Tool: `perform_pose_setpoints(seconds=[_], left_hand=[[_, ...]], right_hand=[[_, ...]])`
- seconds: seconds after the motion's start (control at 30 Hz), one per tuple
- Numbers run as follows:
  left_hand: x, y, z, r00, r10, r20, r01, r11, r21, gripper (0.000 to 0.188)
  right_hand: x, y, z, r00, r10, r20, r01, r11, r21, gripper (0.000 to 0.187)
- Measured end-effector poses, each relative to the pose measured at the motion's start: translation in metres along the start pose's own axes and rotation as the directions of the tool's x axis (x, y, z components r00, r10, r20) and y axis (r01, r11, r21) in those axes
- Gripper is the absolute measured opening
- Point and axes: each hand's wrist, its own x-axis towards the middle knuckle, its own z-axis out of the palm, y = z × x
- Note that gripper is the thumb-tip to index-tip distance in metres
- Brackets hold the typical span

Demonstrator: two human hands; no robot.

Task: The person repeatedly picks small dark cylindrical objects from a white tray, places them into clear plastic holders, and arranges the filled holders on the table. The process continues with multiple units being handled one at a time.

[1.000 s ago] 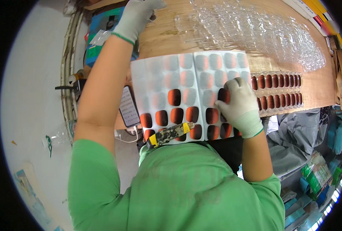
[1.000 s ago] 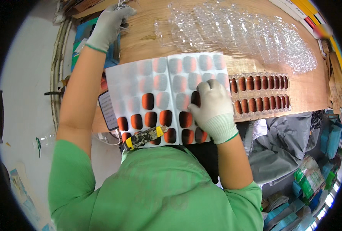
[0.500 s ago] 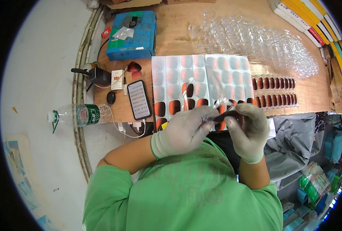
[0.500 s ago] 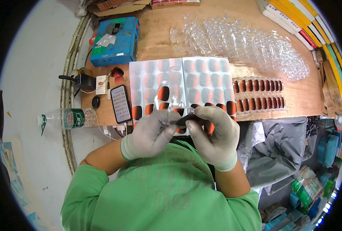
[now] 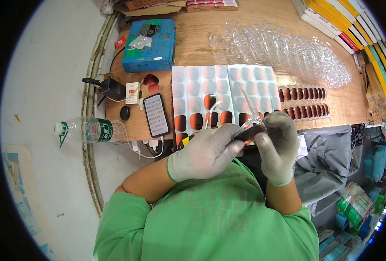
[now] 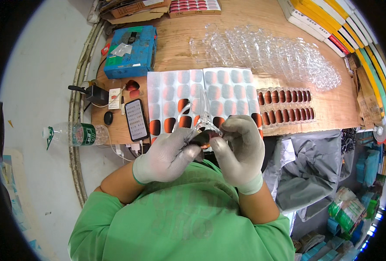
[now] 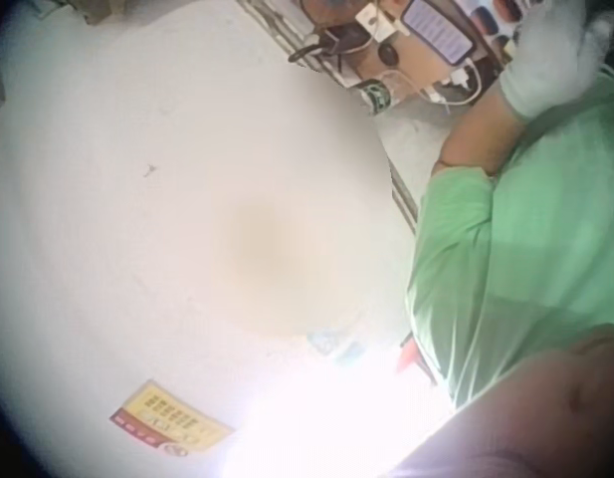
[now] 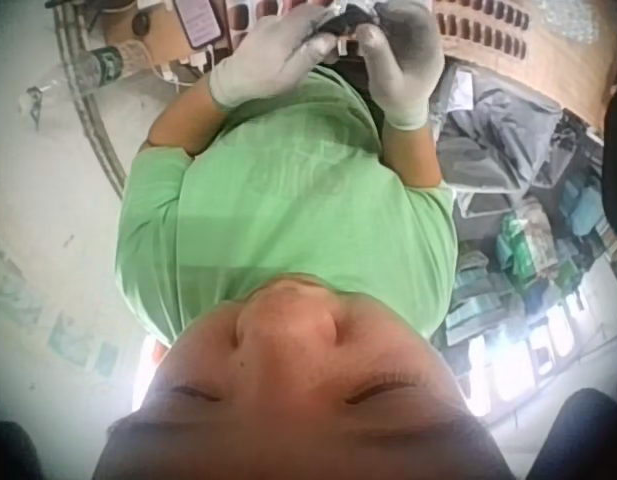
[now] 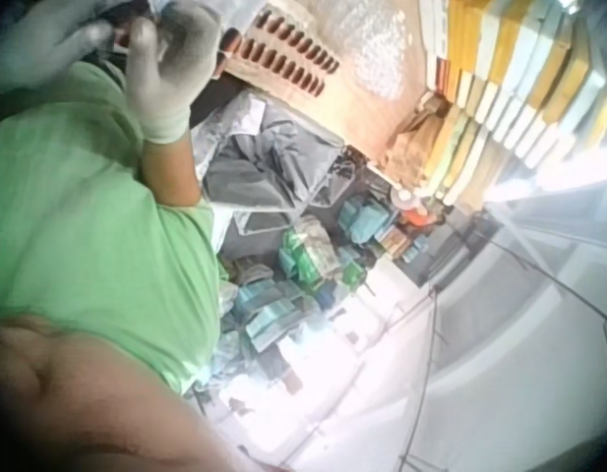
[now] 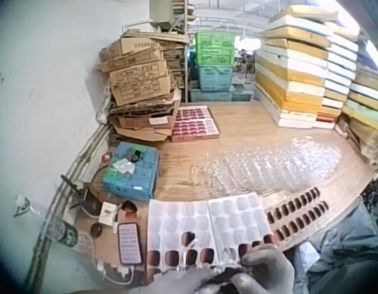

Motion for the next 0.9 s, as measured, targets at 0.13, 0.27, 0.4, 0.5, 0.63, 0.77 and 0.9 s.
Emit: perform_pose_setpoints(seconds=[0.13,0.27,0.4,0.5,0.63,0.77,0.9], left_hand=[[0.0,0.003,0.003,0.996,0.069,0.052,-0.065,0.995,-0.074,0.026],[0.0,0.007,0.0,0.987,0.061,0.148,-0.058,0.998,-0.025,0.025],[-0.004,0.012,0.001,0.991,-0.005,0.133,-0.001,0.999,0.046,0.025],[-0.006,0.005,0.008,0.999,0.036,0.037,-0.042,0.981,0.191,0.025],[-0.004,0.001,0.012,1.0,0.017,-0.006,-0.015,0.959,0.283,0.024],[-0.003,0.001,0.011,1.0,-0.024,-0.002,0.024,0.959,0.282,0.022],[-0.002,0.007,0.003,0.998,-0.048,0.039,0.04,0.98,0.197,0.02]], right_hand=[[0.004,-0.007,-0.031,0.875,0.308,0.373,-0.352,0.935,0.054,0.02],[0.013,-0.015,-0.046,0.826,0.294,0.482,-0.286,0.954,-0.092,0.02],[0.017,-0.019,-0.056,0.775,0.346,0.529,-0.263,0.937,-0.229,0.015],[0.012,-0.012,-0.046,0.861,0.225,0.457,-0.075,0.944,-0.322,0.01],[-0.006,0.006,-0.035,0.908,0.35,0.23,-0.296,0.925,-0.24,0.012],[-0.006,0.012,-0.031,0.9,0.275,0.338,-0.195,0.948,-0.252,0.019],[0.004,-0.011,-0.035,0.863,0.187,0.47,-0.036,0.95,-0.311,0.022]])
